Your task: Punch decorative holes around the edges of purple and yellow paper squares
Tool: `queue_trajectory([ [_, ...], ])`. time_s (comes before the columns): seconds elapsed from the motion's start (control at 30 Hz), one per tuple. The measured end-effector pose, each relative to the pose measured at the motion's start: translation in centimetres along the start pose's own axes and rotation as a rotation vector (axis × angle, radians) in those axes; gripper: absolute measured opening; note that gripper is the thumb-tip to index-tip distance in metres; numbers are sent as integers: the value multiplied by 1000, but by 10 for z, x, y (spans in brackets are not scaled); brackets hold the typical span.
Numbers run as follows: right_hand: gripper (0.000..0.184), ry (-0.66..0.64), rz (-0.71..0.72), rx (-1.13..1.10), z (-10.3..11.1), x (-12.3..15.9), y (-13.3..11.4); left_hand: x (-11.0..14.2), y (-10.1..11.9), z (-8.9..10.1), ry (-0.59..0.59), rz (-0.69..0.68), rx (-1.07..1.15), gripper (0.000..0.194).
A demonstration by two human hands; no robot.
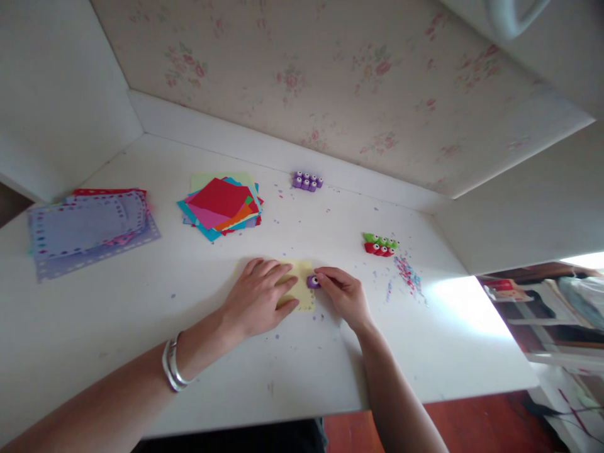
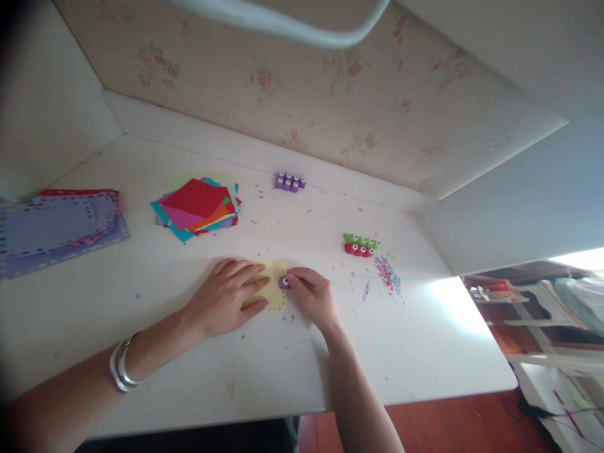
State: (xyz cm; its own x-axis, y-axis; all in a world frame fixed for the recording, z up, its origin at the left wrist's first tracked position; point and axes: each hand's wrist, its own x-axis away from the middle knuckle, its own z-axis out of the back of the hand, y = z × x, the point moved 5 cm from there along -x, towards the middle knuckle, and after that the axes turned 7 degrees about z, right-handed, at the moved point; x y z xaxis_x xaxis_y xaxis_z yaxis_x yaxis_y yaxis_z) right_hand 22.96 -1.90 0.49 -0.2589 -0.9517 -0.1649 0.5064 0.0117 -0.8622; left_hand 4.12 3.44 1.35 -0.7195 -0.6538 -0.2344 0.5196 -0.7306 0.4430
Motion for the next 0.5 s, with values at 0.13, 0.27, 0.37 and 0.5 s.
queue_trajectory([
  [0.13, 22, -25, -19, 2, -1, -2, 0, 1, 0, 0, 12, 10, -10, 35],
  [0.27, 22, -45, -31, 3, -3, -3, 1, 1, 0, 1, 23, 17, -16, 34],
  [0.37, 21, -63, -29, 4, -5, -3, 1, 1, 0, 1, 23, 19, -13, 34],
  [0.5, 20, -77, -32, 10, -6, -4, 2, 1, 0, 1, 25, 30, -17, 34],
])
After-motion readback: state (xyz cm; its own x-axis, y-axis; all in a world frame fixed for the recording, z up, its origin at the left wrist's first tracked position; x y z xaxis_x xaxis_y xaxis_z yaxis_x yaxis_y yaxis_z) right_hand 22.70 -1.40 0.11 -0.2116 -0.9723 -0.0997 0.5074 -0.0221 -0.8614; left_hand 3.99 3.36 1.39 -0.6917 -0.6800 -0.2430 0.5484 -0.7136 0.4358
